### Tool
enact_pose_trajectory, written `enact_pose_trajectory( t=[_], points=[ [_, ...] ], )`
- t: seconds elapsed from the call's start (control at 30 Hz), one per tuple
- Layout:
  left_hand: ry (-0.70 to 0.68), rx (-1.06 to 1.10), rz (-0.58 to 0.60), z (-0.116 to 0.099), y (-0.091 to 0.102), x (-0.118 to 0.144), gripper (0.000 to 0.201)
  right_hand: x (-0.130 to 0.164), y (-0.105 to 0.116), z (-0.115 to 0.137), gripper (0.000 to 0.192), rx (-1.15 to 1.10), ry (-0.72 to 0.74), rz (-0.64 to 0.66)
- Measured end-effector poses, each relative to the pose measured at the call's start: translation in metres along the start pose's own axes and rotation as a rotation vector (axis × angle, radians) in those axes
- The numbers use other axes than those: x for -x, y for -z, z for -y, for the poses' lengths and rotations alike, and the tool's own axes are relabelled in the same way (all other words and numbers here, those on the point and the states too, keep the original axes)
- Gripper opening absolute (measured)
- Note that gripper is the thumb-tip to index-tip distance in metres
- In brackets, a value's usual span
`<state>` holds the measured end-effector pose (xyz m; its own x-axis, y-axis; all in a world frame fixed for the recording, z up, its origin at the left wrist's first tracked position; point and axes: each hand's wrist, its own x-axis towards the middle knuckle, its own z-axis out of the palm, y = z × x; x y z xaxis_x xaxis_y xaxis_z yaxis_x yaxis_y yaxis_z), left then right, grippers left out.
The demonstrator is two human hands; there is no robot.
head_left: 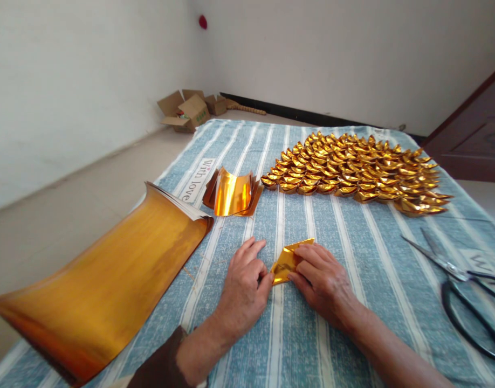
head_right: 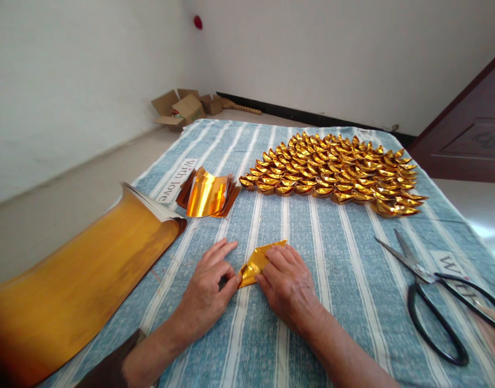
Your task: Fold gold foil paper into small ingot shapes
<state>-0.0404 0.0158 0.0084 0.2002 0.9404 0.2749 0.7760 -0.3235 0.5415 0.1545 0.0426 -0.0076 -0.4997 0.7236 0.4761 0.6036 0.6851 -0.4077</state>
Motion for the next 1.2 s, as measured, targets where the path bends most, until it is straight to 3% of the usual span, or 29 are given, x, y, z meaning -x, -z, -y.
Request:
enact_pose_trajectory(
  t=[1.03,1.2],
  points=[
    [-0.024,-0.009,-0.016,0.0024,-0.0003,0.0017,0.013,0.0007,-0.0016,-0.001,0.015,0.005,-0.002,-0.01],
    [-0.053,-0.016,0.028,0.0031,-0.0005,0.0003,0.011,0.0006,-0.0012,-0.0017,0.015,0.007,0.008,-0.001]
  ],
)
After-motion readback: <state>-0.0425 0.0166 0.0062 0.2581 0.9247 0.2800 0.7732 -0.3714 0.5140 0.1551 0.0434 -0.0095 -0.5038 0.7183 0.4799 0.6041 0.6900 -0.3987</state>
